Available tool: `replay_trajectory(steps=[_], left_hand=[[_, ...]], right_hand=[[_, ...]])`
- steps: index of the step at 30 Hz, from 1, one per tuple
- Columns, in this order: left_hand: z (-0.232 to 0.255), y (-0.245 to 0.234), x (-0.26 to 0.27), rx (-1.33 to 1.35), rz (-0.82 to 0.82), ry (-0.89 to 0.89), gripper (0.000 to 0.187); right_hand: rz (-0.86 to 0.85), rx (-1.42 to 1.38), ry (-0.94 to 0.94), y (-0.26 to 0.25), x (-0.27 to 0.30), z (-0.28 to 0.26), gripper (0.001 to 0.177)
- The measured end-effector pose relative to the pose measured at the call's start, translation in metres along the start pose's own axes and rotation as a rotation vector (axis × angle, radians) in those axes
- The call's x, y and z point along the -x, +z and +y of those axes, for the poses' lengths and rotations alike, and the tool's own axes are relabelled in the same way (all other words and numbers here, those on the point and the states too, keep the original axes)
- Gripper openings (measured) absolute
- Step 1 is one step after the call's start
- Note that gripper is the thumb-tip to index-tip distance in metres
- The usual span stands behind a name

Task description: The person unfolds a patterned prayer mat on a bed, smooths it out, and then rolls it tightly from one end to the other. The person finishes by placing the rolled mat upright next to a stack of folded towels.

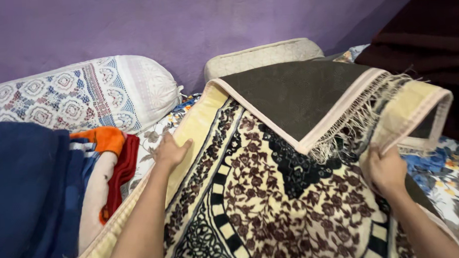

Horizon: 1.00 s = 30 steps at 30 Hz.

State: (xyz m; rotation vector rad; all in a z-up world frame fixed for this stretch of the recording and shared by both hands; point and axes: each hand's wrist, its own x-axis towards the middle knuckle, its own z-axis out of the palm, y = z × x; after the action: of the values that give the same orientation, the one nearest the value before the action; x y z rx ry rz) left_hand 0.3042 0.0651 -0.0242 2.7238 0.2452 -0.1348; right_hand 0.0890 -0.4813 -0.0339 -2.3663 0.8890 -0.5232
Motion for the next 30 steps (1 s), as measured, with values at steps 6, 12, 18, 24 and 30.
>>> replay_trajectory(steps=[6,12,18,24,30], left_hand=[[0.006,-0.023,0.019,0.394,0.142,0.065,0.061],[0.010,-0.027,0.072,0.587,0.595,-0.007,0.038],[-0.008,-0.041,0.148,0.863,0.852,-0.019,0.034],[-0.040,-0.064,0.223,1.167,1.029,-0.121,0.031],[-0.065,-0.072,0.246,0.825,1.079,-0.098,0.025]], right_hand=[[0.065,0.003,-0.018,0.013,-0.005,0.018,0.040],[0.080,-0.005,-0.123,0.004,-0.007,0.000,0.034],[0.387,-0.492,-0.629,-0.014,-0.015,-0.098,0.056],[0.253,-0.811,-0.719,-0.020,-0.001,-0.233,0.058],[0.202,-0.826,-0.817,-0.010,0.009,-0.291,0.080]])
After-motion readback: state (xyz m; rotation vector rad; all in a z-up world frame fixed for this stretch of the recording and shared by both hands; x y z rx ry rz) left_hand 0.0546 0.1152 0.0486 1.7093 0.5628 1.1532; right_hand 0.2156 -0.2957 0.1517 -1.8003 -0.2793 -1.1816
